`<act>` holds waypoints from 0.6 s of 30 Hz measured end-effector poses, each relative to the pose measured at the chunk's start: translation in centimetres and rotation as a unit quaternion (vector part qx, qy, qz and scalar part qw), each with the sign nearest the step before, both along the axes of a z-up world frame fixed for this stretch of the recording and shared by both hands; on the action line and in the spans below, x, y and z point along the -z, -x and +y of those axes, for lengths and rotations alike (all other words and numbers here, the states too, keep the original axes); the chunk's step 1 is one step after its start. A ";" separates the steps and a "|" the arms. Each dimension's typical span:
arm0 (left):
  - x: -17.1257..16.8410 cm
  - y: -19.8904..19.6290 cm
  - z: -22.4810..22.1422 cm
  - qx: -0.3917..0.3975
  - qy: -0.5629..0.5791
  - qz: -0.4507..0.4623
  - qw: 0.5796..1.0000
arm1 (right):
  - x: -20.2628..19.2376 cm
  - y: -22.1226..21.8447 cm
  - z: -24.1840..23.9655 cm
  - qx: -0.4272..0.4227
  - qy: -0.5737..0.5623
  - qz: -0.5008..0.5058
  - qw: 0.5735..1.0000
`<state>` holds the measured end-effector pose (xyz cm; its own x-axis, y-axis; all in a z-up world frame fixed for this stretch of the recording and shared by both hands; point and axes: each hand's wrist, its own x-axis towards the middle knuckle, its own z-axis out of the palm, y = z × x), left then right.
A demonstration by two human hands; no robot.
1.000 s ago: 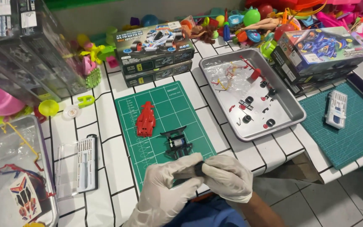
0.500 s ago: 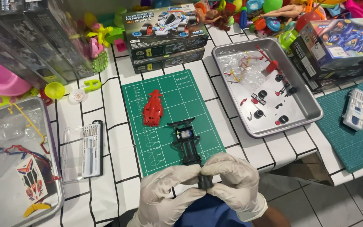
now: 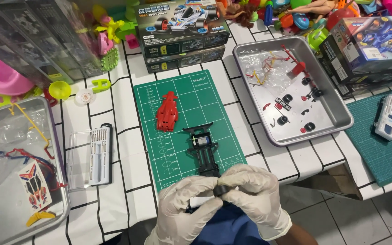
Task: Assembling the chassis of a mini 4WD toy car, including the installation of the motor and gears.
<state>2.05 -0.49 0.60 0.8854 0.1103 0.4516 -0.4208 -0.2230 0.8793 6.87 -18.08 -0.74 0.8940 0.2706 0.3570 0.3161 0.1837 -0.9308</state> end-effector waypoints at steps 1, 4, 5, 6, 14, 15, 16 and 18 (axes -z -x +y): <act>0.4 0.5 -0.1 -0.004 0.014 -0.003 1.000 | -0.5 0.3 0.1 -0.029 -0.036 0.029 0.999; 1.2 1.4 -0.4 -0.044 0.290 0.278 0.915 | 0.4 1.2 -0.5 -0.082 -0.065 0.099 0.990; 1.4 1.6 -0.5 -0.070 0.508 0.517 0.685 | 1.1 1.5 -1.0 -0.105 -0.059 0.141 0.983; 3.0 2.1 -0.6 -0.070 0.509 0.517 0.684 | 1.7 1.8 -0.6 -0.106 -0.058 0.141 0.983; 3.9 3.8 -0.7 -0.149 -0.121 0.121 0.974 | 3.7 2.1 0.6 -0.058 -0.017 0.116 0.991; 3.7 3.8 -0.8 -0.148 -0.121 0.122 0.974 | 4.2 2.1 0.3 -0.057 -0.017 0.118 0.991; 3.5 3.7 -0.8 -0.127 -0.159 0.107 0.973 | 4.7 2.1 0.1 -0.045 -0.032 0.141 0.988; 2.7 3.4 -0.7 -0.104 -0.197 0.093 0.970 | 5.0 1.9 -0.3 -0.030 -0.047 0.165 0.985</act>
<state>-1.40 -1.16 -2.05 0.9327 0.1469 0.3295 -0.1726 -0.6202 0.7652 5.00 -18.37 -5.78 0.9488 0.3070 0.0749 -0.0159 0.2830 -0.9590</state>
